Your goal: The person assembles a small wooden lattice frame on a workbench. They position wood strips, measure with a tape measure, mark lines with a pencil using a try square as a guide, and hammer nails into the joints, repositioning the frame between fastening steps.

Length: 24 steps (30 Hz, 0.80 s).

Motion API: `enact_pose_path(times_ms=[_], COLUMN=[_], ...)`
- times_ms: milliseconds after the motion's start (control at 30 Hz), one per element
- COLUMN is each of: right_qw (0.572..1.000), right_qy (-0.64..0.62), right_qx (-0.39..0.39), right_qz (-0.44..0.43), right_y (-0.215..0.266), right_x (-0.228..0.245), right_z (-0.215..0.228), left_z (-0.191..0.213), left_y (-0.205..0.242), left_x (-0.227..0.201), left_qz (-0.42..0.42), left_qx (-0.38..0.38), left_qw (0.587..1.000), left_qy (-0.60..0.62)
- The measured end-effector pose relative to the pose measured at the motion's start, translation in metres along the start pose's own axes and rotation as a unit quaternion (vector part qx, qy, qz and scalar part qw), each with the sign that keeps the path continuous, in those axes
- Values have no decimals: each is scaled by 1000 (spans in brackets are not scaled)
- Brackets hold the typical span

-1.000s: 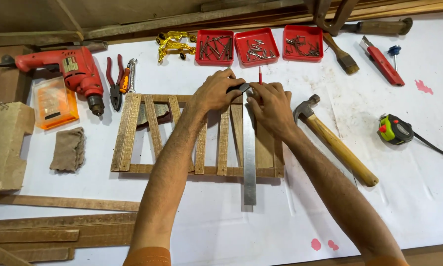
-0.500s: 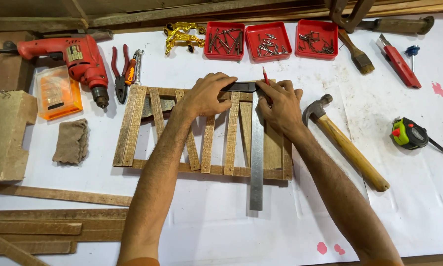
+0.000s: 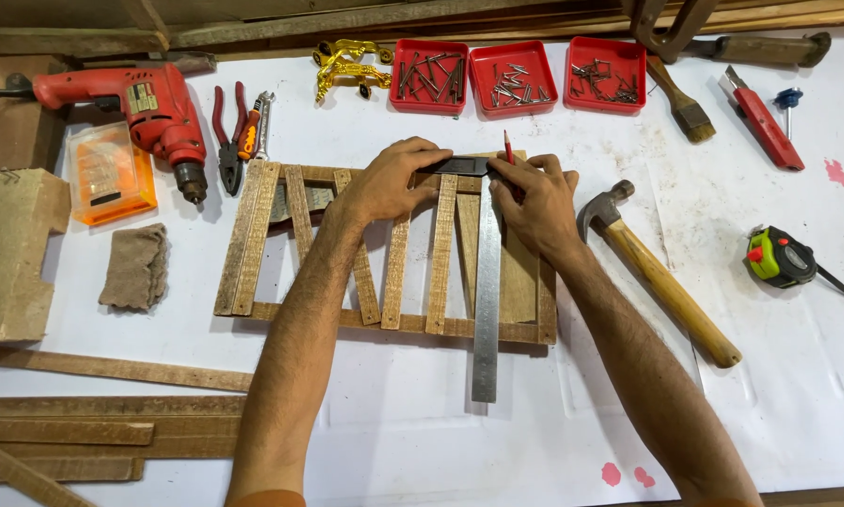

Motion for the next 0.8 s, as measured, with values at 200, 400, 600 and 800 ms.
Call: enact_pose_path(times_ms=[200, 400, 600, 800], right_qw=[1000, 1000, 1000, 1000], right_qy=[4, -3, 6, 0], right_qx=[2, 8, 8, 3], right_qz=[-5, -9, -9, 1], right_y=[-1, -1, -2, -2], right_x=[0, -1, 1, -6], right_z=[0, -2, -1, -6], left_z=[2, 4, 1, -6], left_y=[0, 2, 0, -2], left_x=[0, -4, 2, 6], left_qz=[-5, 0, 11, 65], left_qx=[-9, -11, -14, -7], left_qw=[1000, 1000, 1000, 979], left_qy=[-11, -3, -6, -195])
Point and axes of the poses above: each hand's wrist, its own y-axis away from the middle knuckle, its own z-axis out of the back of the hand, x = y × z, the point moved 5 cm from there along -y, towards the middle knuckle, and after that the axes turned 10 degrees about x, right-handed, at the moved point
